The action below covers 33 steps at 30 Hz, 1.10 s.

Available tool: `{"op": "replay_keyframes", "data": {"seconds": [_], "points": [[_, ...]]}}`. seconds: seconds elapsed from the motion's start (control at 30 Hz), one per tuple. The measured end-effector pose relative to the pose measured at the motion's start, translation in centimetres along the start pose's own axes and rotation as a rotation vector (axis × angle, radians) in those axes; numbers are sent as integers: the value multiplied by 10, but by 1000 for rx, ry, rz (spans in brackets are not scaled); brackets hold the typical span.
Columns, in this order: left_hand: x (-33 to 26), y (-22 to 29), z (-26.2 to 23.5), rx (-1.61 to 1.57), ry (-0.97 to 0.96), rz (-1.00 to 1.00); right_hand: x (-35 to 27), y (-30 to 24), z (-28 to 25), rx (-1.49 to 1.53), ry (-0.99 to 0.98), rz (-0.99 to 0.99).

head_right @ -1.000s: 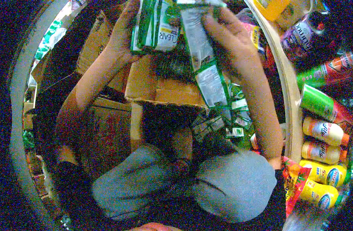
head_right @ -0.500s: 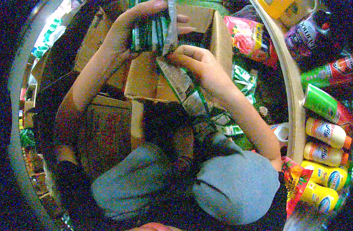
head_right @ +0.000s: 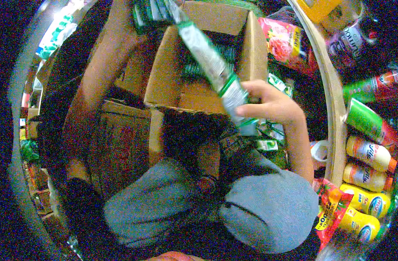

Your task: The recorder is sitting on the floor, sorting numerous small green and pink sachets into a cardboard box.

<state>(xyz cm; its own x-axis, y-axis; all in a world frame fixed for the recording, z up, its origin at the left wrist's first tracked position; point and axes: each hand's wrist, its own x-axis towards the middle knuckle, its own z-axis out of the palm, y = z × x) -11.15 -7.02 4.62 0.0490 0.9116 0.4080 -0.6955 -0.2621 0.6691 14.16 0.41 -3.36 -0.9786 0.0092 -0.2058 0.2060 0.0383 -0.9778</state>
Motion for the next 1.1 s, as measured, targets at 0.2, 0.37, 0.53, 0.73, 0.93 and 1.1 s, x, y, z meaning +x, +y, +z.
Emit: {"op": "replay_keyframes", "data": {"seconds": [0.2,0.37,0.53,0.73,0.93,1.1], "points": [[-2,-2,5,141,231,-26,-14,-19,-17,358,633,-430],[-8,-24,19,114,177,-258,15,-66,-1,249,776,-338],[-18,-50,5,175,376,-283,65,-59,7,12,861,-493],[-22,-53,23,527,321,-257,80,-31,4,-365,1058,-378],[-19,-45,23,545,334,-326,80,-11,5,196,765,-365],[-3,-10,19,113,107,-51,21,-4,2,-49,250,-31]]}}
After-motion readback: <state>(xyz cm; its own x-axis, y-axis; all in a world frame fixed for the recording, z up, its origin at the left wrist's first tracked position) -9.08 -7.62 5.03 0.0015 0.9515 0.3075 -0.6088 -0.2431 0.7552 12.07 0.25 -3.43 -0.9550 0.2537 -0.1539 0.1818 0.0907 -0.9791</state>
